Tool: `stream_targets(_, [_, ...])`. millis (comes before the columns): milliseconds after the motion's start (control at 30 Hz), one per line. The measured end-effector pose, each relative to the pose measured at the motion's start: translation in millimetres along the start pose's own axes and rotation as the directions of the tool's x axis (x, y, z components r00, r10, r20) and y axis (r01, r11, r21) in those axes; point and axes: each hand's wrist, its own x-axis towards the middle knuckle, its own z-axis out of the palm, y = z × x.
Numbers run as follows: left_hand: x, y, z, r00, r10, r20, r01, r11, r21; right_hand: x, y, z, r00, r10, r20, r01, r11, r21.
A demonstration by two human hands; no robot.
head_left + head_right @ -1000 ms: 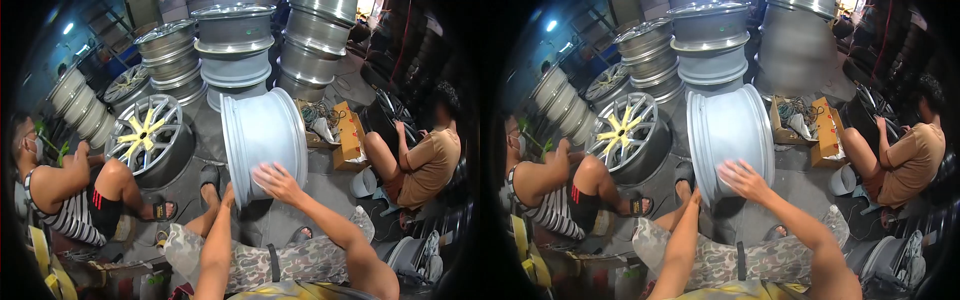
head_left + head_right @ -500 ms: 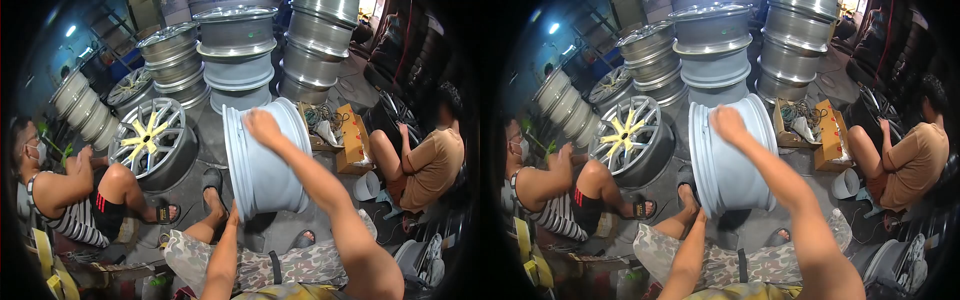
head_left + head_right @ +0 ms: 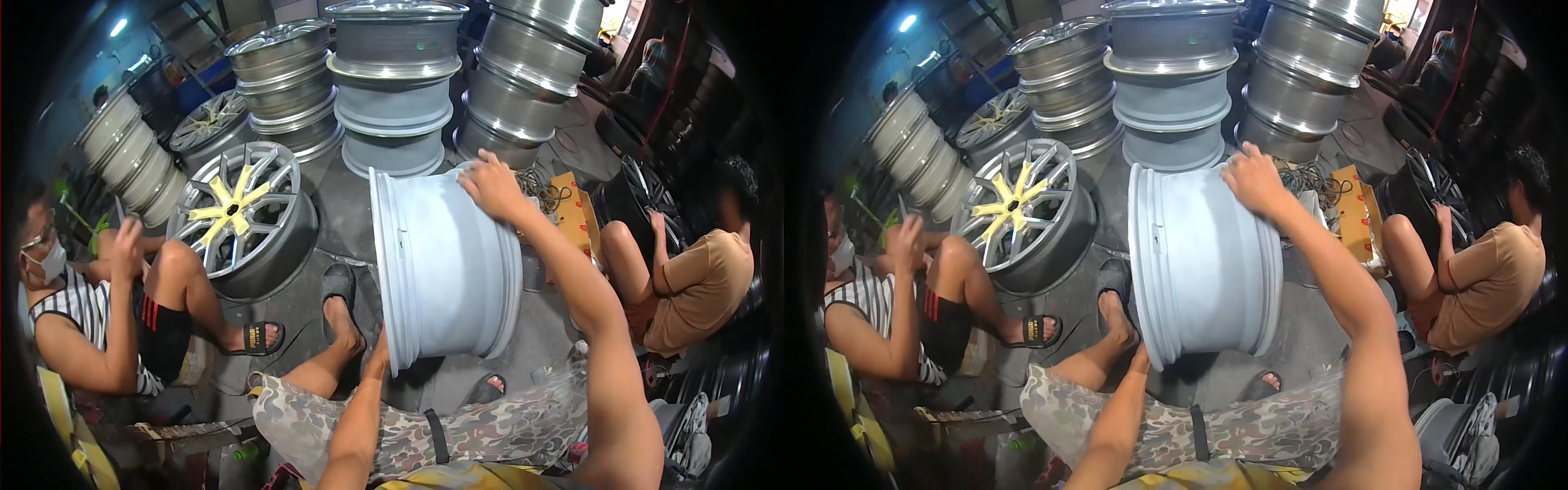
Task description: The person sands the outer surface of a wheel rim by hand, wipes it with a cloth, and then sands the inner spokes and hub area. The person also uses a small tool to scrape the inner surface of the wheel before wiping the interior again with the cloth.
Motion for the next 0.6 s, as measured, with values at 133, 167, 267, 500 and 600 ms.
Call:
stream_targets(133, [7, -5, -5, 1.0, -0.008, 0.0, 0.008, 0.999, 0.045, 40, 14, 32, 0.911, 0.41, 0.039, -0.409, 0.912, -0.022])
stream_targets(167, [7, -7, -7, 1.0, -0.012, -0.001, 0.012, 0.999, 0.048, 21, 13, 28, 0.922, 0.388, 0.005, -0.388, 0.921, 0.041])
stream_targets(267, [18, -3, -6, 1.0, -0.011, 0.001, 0.011, 0.998, 0.054, -97, -41, 4, 0.877, 0.308, -0.368, -0.249, 0.948, 0.199])
stream_targets(500, [25, 19, 3, 0.996, -0.069, 0.048, 0.063, 0.99, 0.126, -289, -141, 86, 0.745, 0.583, -0.325, -0.239, 0.687, 0.686])
stream_targets(600, [16, 35, 7, 0.99, -0.122, 0.071, 0.108, 0.978, 0.176, -284, -142, 61, 0.756, 0.626, -0.192, -0.276, 0.57, 0.774])
